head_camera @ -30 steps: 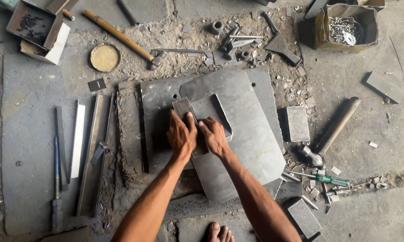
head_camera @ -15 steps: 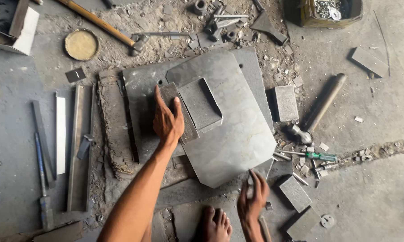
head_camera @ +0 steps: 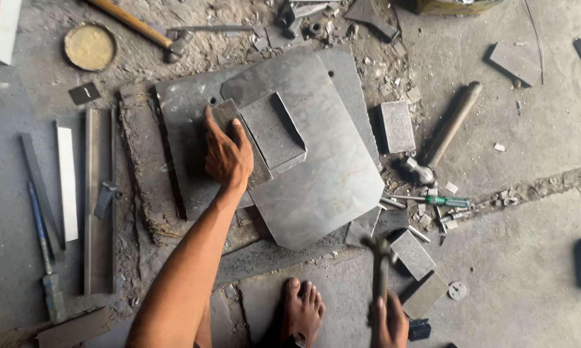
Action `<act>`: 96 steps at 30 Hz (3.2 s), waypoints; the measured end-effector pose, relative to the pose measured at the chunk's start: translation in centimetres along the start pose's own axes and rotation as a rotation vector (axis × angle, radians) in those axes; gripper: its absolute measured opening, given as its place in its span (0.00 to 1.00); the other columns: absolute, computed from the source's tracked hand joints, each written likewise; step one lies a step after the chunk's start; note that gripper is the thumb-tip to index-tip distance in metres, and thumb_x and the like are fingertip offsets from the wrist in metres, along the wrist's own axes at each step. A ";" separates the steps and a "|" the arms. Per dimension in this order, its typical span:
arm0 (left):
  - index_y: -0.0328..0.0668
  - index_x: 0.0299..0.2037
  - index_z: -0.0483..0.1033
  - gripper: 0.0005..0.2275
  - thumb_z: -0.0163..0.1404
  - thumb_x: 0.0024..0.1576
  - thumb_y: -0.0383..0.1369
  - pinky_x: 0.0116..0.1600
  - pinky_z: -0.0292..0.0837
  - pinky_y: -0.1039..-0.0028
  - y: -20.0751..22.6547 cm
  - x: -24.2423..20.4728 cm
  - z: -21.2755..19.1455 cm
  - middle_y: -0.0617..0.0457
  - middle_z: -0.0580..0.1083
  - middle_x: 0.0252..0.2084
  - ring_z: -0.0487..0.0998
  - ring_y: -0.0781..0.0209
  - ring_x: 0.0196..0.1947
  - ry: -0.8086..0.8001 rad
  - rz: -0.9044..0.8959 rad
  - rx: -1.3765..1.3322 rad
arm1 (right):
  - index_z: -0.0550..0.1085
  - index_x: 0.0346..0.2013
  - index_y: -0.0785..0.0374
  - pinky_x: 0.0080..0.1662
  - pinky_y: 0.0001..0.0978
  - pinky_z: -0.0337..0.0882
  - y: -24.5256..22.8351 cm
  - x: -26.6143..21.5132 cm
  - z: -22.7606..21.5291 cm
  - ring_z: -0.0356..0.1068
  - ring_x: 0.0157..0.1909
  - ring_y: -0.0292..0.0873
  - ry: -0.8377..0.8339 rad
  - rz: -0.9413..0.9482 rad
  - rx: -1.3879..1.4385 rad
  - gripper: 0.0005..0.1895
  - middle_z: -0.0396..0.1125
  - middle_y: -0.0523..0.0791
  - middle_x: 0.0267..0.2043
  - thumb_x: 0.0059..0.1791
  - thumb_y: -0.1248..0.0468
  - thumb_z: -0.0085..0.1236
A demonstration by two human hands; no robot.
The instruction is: The person uses a hammer to repeatedly strike a rectangular metal sheet placed on a flat anvil, shaping a recessed area. The person frequently repositions the sheet and uses a metal block as a guide during the hammering process.
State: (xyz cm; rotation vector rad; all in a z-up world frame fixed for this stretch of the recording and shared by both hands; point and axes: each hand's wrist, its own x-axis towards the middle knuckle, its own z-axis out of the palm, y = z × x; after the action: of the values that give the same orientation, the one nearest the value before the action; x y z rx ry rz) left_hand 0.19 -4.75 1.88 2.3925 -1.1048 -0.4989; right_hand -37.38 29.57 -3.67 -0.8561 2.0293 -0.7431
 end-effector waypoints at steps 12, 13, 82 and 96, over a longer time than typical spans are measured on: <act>0.58 0.76 0.44 0.28 0.39 0.67 0.47 0.24 0.72 0.57 1.0 0.1 -0.7 0.42 0.73 0.42 0.79 0.46 0.27 0.003 0.032 0.154 | 0.60 0.72 0.46 0.24 0.30 0.67 -23.6 8.5 12.0 0.64 0.23 0.35 -0.416 -0.026 0.155 0.35 0.70 0.43 0.30 0.51 0.65 0.55; 0.58 0.76 0.45 0.28 0.39 0.67 0.47 0.25 0.72 0.56 1.0 0.1 -0.5 0.43 0.73 0.42 0.79 0.45 0.27 0.023 0.041 0.165 | 0.60 0.73 0.46 0.24 0.30 0.66 -23.6 8.4 12.4 0.64 0.23 0.34 -0.396 -0.004 0.220 0.34 0.69 0.42 0.30 0.51 0.66 0.54; 0.51 0.74 0.46 0.28 0.40 0.65 0.44 0.35 0.78 0.53 0.8 1.4 -1.7 0.39 0.75 0.56 0.82 0.39 0.39 -0.005 0.075 0.059 | 0.60 0.73 0.39 0.25 0.34 0.66 -34.7 13.5 18.6 0.60 0.20 0.37 -0.684 -0.243 -0.148 0.37 0.66 0.44 0.25 0.50 0.67 0.55; 0.55 0.74 0.45 0.28 0.41 0.65 0.44 0.35 0.79 0.54 0.6 1.5 -2.1 0.40 0.75 0.57 0.82 0.41 0.39 -0.049 0.009 0.064 | 0.60 0.73 0.41 0.25 0.30 0.64 -29.0 9.5 15.7 0.58 0.21 0.34 -0.674 -0.074 -0.063 0.37 0.60 0.39 0.22 0.50 0.67 0.55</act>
State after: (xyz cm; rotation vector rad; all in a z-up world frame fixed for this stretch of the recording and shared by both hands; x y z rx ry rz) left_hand 1.74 -5.75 3.75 2.4412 -1.1694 -0.5293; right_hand -19.67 1.68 5.60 -1.0518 1.4276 -0.3555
